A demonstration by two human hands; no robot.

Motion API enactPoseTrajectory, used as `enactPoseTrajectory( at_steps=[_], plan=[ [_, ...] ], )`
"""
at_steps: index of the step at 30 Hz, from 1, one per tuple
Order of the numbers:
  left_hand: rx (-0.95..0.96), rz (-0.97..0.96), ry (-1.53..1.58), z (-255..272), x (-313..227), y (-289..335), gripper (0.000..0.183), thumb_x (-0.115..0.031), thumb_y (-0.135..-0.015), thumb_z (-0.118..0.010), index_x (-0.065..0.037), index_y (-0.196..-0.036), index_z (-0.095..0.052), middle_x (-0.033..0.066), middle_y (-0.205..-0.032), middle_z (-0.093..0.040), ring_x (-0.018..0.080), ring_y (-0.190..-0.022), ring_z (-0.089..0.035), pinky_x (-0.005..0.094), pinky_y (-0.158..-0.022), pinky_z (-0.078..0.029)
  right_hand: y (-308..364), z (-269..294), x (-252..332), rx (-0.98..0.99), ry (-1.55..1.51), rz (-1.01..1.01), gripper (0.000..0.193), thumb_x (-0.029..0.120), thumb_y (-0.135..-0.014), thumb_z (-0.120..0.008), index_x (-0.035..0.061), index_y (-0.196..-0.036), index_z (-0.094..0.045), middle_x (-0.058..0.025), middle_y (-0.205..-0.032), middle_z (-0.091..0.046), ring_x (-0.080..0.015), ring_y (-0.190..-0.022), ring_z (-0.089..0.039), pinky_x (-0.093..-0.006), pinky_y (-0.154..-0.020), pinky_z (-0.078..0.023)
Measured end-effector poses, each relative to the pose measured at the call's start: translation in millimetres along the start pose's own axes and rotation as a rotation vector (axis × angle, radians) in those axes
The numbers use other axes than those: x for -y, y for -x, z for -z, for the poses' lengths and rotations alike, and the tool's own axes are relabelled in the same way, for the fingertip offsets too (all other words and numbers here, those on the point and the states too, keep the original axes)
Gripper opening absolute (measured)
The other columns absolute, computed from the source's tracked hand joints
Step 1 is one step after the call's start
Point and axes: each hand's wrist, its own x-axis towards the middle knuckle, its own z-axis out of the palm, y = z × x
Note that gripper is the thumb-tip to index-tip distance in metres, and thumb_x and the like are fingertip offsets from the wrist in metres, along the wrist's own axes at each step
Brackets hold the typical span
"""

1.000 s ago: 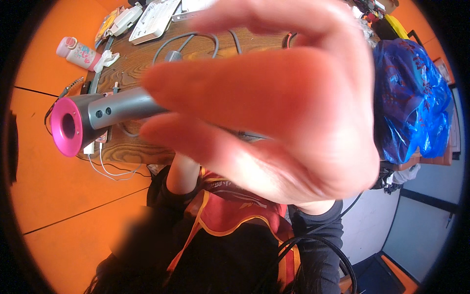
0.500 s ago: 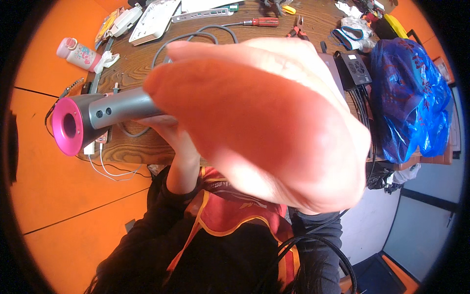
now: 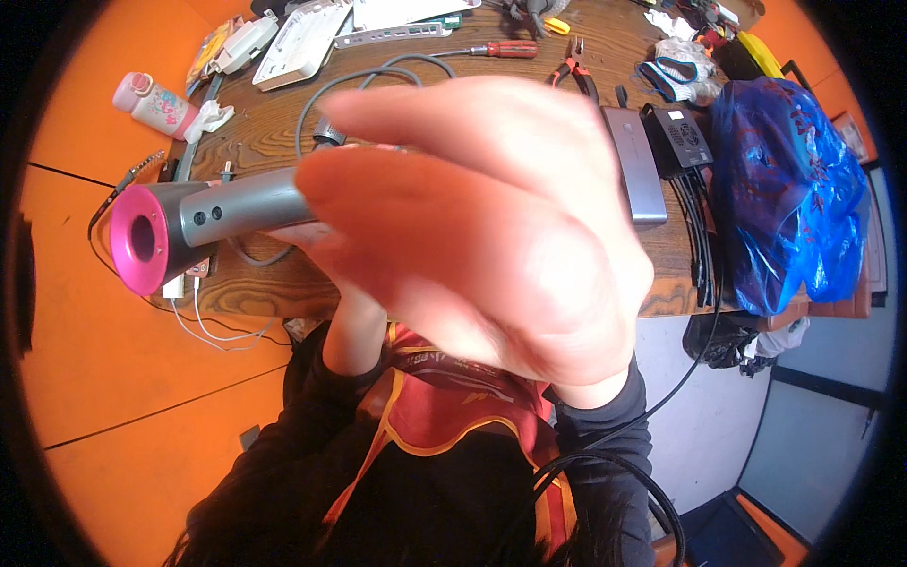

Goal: The person uses a screwdriver to pry open the casing of a hair dryer, removes the outer shell, and exposes the internal components. They then use a yellow-handled screwdriver to unscrew parts of the internal assembly.

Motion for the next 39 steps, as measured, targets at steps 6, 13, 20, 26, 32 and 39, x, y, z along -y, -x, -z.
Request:
enactPoseTrajectory(
  at_steps=[6,13,20,26,32,39],
  plan=[
    [0.243,-0.197,-0.695,1.2,-1.4,-5.1,0.086,0.008,-0.081,-0.05,-0.031,-0.129,0.01,0.0221,-0.111,-0.044,0.0362,-0.094,-0.058,0.045,-0.086,-0.047,0.1,5.0,-8.2,0.073,0.006,-0.069,0.035,-0.006,-0.073,-0.06,-0.009,-0.104,-0.046,-0.029,-0.098,-0.056,-0.0341,-0.087,-0.059,-0.0375,-0.077,-0.049],
    [0.25,-0.217,-0.731,5.1,0.0,-5.9,0.092,0.009,-0.081,-0.05,-0.031,-0.13,0.017,0.0222,-0.111,-0.044,0.0342,-0.092,-0.059,0.0446,-0.088,-0.044,-0.2,5.5,-8.5,0.111,0.005,-0.086,0.039,-0.011,-0.075,-0.055,-0.0116,-0.113,-0.043,-0.0289,-0.103,-0.053,-0.0335,-0.09,-0.059,-0.037,-0.08,-0.049],
    [0.236,-0.177,-0.862,8.3,-2.4,-5.3,0.098,0.005,-0.081,-0.052,-0.022,-0.128,0.03,0.018,-0.101,-0.059,0.0215,-0.097,-0.055,0.0397,-0.099,-0.03,0.4,7.8,-8.7,0.07,0.002,-0.091,0.042,-0.012,-0.074,-0.057,-0.0107,-0.114,-0.043,-0.0265,-0.105,-0.053,-0.0325,-0.096,-0.058,-0.0368,-0.081,-0.048],
    [0.247,-0.201,-0.786,1.9,-0.9,-5.2,0.098,0.002,-0.081,-0.053,-0.018,-0.127,0.032,0.0162,-0.097,-0.062,0.0203,-0.1,-0.052,0.0383,-0.1,-0.027,2.1,4.3,-12.8,0.03,0.019,-0.055,0.05,-0.016,-0.066,-0.061,-0.0091,-0.113,-0.044,-0.0226,-0.101,-0.053,-0.0274,-0.086,-0.057,-0.0353,-0.074,-0.049],
    [0.247,-0.209,-0.963,5.3,-5.5,-4.6,0.095,0.001,-0.081,-0.053,-0.018,-0.127,0.029,0.0179,-0.098,-0.061,0.0225,-0.097,-0.055,0.0399,-0.099,-0.028,2.5,3.5,-10.2,0.046,-0.041,-0.095,0.048,-0.013,-0.068,-0.061,-0.0062,-0.112,-0.044,-0.0237,-0.1,-0.053,-0.0291,-0.085,-0.056,-0.0369,-0.073,-0.049],
    [0.234,-0.201,-0.856,4.3,-2.5,-3.6,0.087,-0.001,-0.082,-0.053,-0.02,-0.127,0.02,0.0196,-0.104,-0.056,0.0244,-0.094,-0.059,0.0421,-0.099,-0.029,-4.7,14.3,-5.0,0.193,0.104,-0.088,0.049,-0.007,-0.072,-0.061,-0.0027,-0.116,-0.041,-0.0248,-0.097,-0.055,-0.0303,-0.086,-0.056,-0.0395,-0.077,-0.046]
  ],
)
